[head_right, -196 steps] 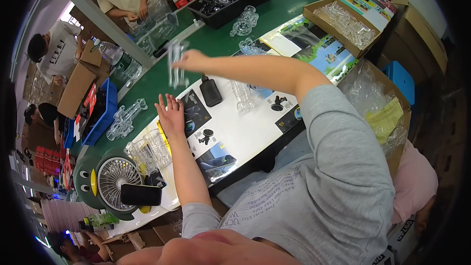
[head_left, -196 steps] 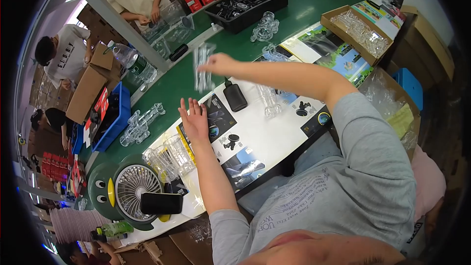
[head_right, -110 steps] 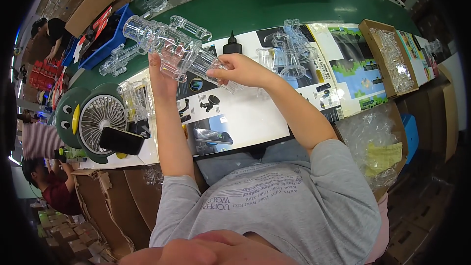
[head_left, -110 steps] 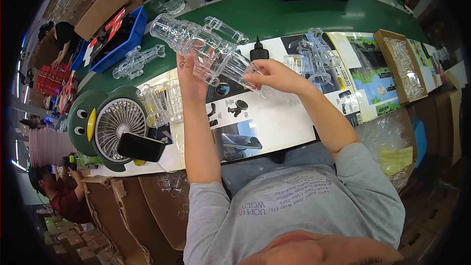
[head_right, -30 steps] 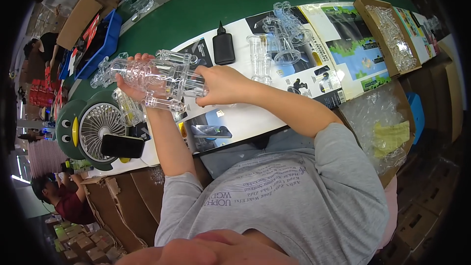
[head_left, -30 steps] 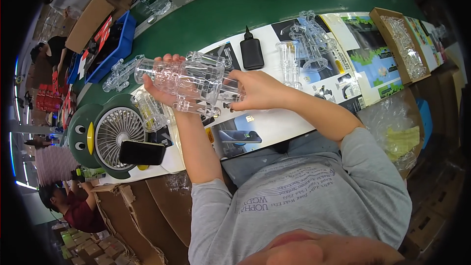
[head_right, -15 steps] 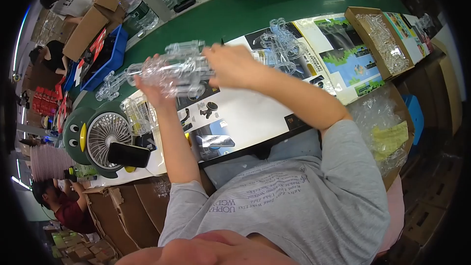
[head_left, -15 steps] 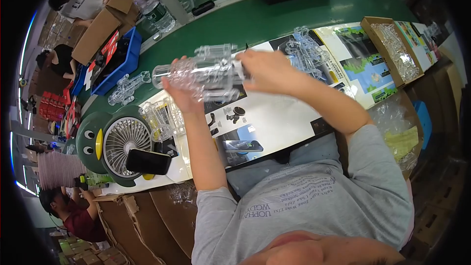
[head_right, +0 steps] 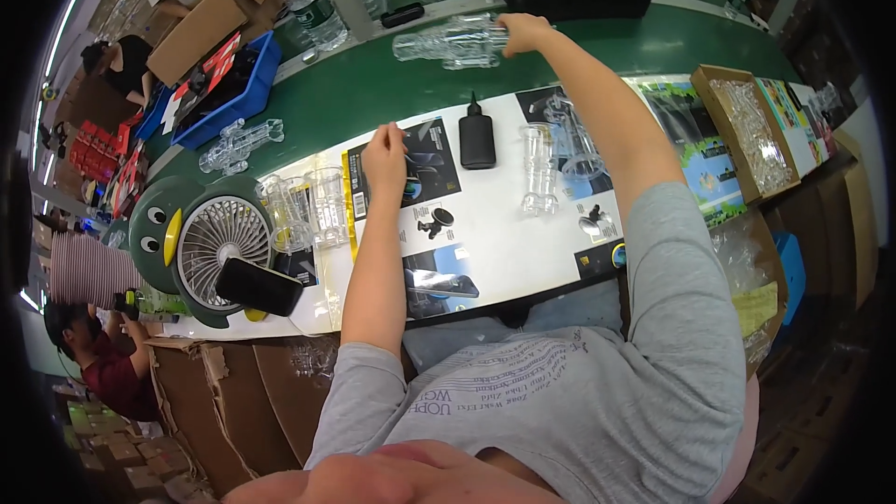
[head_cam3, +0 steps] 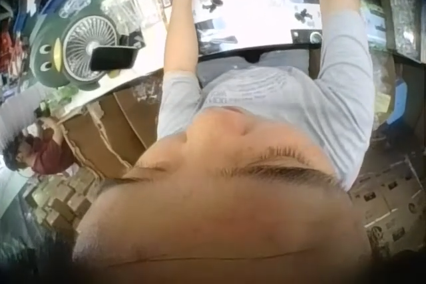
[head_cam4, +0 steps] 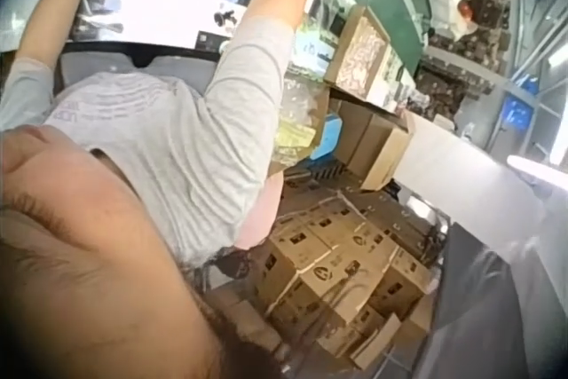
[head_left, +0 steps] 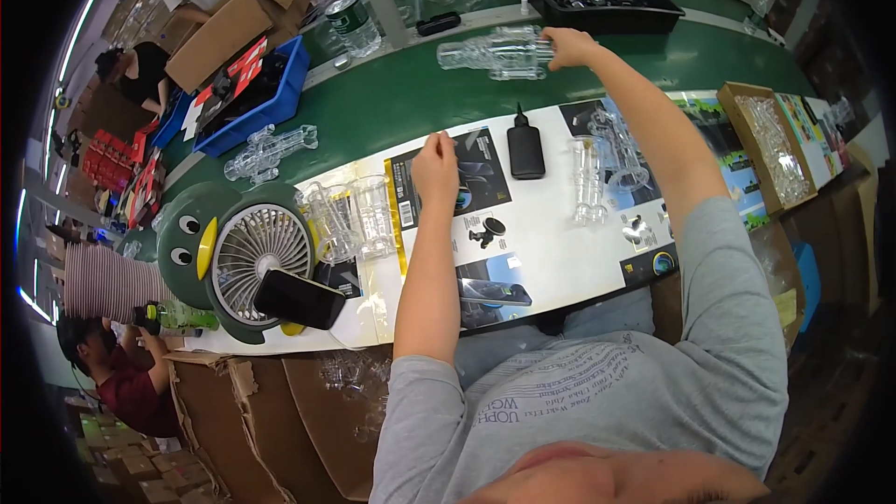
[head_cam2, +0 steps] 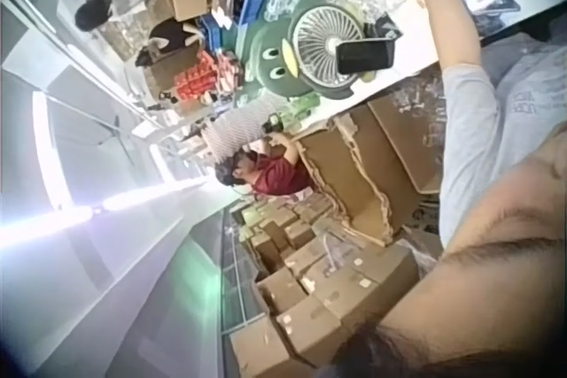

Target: Assembling clear plastic containers by applying a liquid adhesive and joining parts at a factory workstation.

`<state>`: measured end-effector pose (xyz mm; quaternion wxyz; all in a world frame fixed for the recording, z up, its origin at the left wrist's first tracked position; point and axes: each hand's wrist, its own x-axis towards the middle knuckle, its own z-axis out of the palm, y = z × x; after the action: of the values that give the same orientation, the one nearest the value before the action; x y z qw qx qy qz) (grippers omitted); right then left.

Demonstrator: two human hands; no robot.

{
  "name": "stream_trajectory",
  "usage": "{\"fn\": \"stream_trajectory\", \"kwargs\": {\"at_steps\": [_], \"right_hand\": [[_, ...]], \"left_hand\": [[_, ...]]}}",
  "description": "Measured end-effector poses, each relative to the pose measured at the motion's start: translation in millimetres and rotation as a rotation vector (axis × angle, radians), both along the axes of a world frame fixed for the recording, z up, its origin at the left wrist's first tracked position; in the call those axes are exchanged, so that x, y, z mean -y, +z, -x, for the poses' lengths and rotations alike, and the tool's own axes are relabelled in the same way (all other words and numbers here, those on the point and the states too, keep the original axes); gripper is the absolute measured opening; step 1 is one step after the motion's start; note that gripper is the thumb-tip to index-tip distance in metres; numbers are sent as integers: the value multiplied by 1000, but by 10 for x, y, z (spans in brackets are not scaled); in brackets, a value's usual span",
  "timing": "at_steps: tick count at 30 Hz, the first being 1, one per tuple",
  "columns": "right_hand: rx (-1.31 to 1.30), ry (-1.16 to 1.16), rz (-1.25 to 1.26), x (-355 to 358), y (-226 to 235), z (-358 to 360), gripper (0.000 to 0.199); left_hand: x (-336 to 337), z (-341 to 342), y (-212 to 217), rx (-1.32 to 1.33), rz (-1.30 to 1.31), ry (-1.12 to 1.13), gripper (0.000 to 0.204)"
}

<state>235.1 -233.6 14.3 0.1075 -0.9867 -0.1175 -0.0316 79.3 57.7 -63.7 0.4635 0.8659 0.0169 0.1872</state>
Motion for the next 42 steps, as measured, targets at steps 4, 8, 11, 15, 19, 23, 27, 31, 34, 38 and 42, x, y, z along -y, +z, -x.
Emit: {"fn": "stream_trajectory", "kwargs": {"at_steps": [4,8,11,15,19,23,27,31,34,38,42], "right_hand": [[-72,85,58,92,-185,-178,62],[-80,74,53,269,-296,-262,65],[7,15,208,121,-297,-183,66],[107,-52,261,214,-150,37,64],[498,36,-162,66,1,702,53],[606,275,-569,-545,79,1642,33],[369,543,-725,-1053,-40,2270,27],[529,849,-612,-1207,-256,2550,29],[531,926,-630,-1218,-365,2661,28],[453,975,-686,-1200,-424,2706,26],[416,918,-730,-1182,-517,2651,23]], "left_hand": [[-5,-19,-87,-32,-38,26,33],[76,-58,-36,4,-61,14,33],[-2,-59,-71,-1,-87,46,32],[34,-33,-37,24,-55,49,33],[58,147,213,162,47,35,21],[104,489,809,503,217,61,9],[-202,842,1361,806,44,177,9],[-830,1326,1251,929,-359,566,12],[-1400,1522,822,749,-634,786,24],[-1762,1631,478,539,-941,924,37],[-1828,1606,353,495,-1038,885,41]]}}
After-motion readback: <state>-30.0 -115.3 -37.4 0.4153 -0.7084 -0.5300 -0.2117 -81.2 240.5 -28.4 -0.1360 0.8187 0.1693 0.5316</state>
